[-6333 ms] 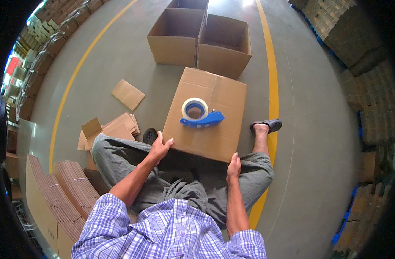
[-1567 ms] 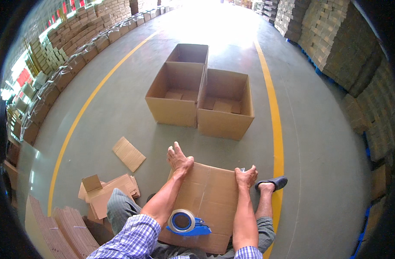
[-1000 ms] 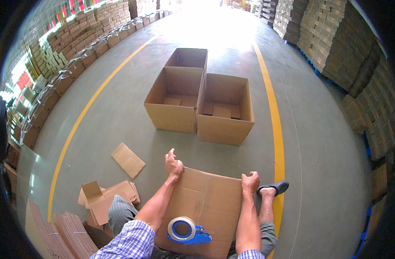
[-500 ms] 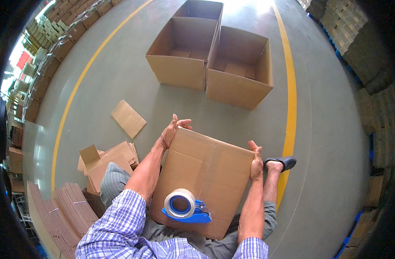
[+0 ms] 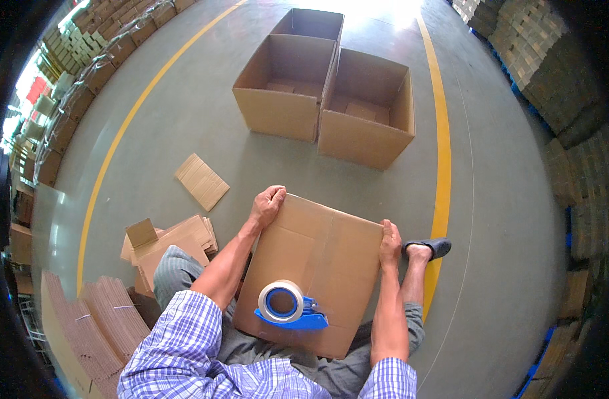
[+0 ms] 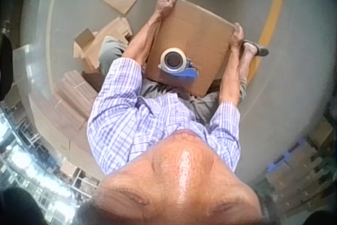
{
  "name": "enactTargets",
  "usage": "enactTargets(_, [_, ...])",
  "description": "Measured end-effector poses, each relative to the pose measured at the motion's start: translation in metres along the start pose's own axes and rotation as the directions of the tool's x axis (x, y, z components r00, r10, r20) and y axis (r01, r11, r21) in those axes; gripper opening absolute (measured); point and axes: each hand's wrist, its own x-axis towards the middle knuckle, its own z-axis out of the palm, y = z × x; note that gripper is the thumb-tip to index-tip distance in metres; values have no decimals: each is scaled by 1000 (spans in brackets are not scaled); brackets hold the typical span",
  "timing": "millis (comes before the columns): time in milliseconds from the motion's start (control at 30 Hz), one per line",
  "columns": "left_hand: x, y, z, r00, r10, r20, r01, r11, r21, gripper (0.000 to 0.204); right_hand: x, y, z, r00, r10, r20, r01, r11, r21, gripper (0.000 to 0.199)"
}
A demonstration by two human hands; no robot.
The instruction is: The person sits on the floor and assembles flat cardboard sheets into boxes. They fold the panels into shape and seal the seams using a handheld tape dispenser. Completed boxes are placed aside in a small stack.
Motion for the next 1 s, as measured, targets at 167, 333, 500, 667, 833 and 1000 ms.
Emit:
enactTargets(167, [-9,19,-6,998,13,62,-38,905,423,59,-22,-23,12,978,-124,-168,75,960,-270,61])
enactTargets(333, [-57,6,-29,976,-147,159,42,849,526,65,-95,-30,5,990,125,-66,-139,949,-284,66])
enactTargets(500, [-114,32,-58,898,-306,316,21,747,665,51,-183,-9,-9,993,96,-69,-106,980,-165,66])
enactTargets(667, [-215,91,-52,791,404,460,-561,778,281,44,-251,10,-9,929,359,92,-370,883,289,71])
enactTargets(833, [-264,94,-55,772,247,586,-622,487,614,47,-254,-47,-1,858,392,331,-513,657,552,74])
enactTargets(1000, [-236,70,-136,955,161,251,-290,696,657,40,-247,-145,70,921,342,187,-364,926,98,71])
